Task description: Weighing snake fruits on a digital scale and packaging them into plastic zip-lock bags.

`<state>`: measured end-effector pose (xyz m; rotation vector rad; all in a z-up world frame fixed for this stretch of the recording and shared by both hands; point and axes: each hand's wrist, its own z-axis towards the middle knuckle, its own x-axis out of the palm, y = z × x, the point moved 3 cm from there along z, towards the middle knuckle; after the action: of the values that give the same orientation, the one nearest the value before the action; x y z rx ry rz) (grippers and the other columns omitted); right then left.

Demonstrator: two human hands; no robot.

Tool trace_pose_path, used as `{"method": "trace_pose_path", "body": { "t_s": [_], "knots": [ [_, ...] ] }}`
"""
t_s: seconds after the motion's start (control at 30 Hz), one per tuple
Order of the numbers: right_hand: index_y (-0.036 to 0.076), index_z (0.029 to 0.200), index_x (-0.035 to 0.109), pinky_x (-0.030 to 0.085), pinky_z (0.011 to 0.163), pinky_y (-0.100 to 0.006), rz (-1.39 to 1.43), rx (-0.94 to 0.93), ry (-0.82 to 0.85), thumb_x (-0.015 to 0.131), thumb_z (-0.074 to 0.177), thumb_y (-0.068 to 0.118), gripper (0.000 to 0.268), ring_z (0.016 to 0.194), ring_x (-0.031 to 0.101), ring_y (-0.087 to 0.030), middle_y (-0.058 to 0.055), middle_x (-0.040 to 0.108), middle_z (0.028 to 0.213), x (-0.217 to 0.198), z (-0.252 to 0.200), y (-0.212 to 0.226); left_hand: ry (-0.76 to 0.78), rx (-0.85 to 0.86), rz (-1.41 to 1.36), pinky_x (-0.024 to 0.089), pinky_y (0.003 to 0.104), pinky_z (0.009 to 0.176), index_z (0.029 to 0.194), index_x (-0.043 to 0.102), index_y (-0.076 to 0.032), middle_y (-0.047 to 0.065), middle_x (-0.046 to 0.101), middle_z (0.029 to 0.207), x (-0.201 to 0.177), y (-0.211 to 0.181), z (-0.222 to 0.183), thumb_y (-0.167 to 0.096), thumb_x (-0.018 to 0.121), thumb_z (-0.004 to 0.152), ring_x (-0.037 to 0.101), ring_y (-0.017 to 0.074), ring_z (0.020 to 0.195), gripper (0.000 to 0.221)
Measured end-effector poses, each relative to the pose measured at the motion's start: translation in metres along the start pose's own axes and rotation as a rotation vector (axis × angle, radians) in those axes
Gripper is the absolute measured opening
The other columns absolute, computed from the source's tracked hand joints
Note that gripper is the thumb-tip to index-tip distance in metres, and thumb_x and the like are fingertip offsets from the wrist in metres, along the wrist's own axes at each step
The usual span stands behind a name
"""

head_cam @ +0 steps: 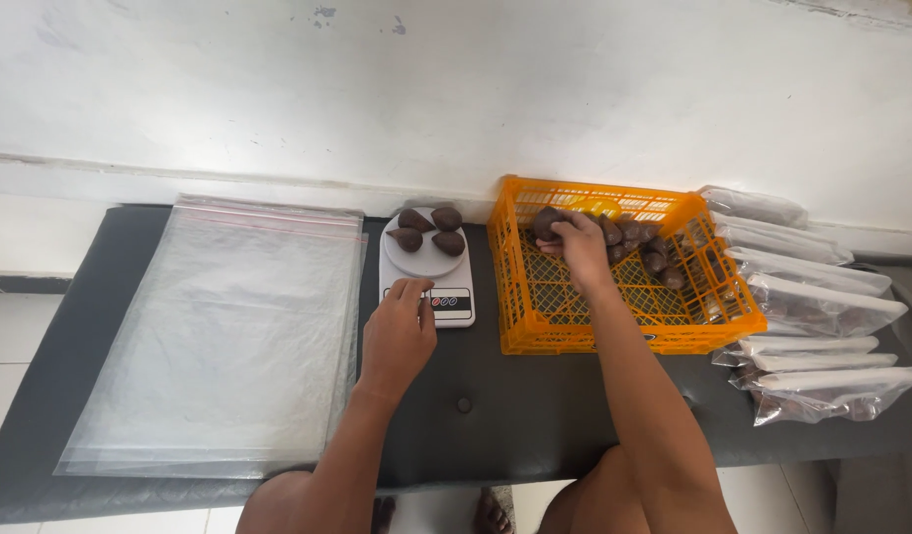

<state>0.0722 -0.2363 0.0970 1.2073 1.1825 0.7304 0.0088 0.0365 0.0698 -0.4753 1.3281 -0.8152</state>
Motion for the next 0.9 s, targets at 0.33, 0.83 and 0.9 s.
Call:
{"method": "trace_pose_path", "body": {
  "t_s": [0.33, 0.83, 0.9],
  "knots": [
    [-0.009, 0.145, 0.048, 0.064, 0.089, -0.053, 0.801, -0.162, 0.352, 0.048, 0.101, 0.002, 0.045, 0.105, 0.072, -0.042, -0.033, 0.067, 0.121, -0.008, -0.067, -0.036, -0.005, 0.18, -0.201, 0.064, 0.042, 0.078, 0.122, 0.067, -0.01, 0.01, 0.068, 0.108, 0.03, -0.005, -0.009, 0.007, 0.05, 0.096, 0.075, 0.0309, 0.095, 0.036],
    [-0.003, 0.14, 0.052, 0.066, 0.083, -0.038, -0.321, -0.692, 0.203, 0.077, 0.091, 0.009, 0.056, 0.094, 0.072, -0.027, -0.017, 0.054, 0.124, 0.062, -0.119, -0.028, 0.016, -0.362, -0.867, 0.061, 0.042, 0.089, 0.128, 0.064, -0.001, 0.022, 0.069, 0.113, 0.043, -0.007, -0.013, -0.019, 0.072, 0.096, 0.072, 0.0293, 0.106, 0.038],
    [-0.003, 0.132, 0.058, 0.066, 0.077, -0.035, -0.44, -0.78, 0.069, 0.079, 0.088, 0.006, 0.049, 0.09, 0.071, -0.024, -0.014, 0.057, 0.116, 0.07, -0.116, -0.033, 0.055, -0.429, -0.77, 0.06, 0.038, 0.081, 0.126, 0.065, -0.005, 0.015, 0.072, 0.108, 0.045, -0.001, -0.012, -0.026, 0.076, 0.094, 0.074, 0.0219, 0.094, 0.04]
  ]
}}
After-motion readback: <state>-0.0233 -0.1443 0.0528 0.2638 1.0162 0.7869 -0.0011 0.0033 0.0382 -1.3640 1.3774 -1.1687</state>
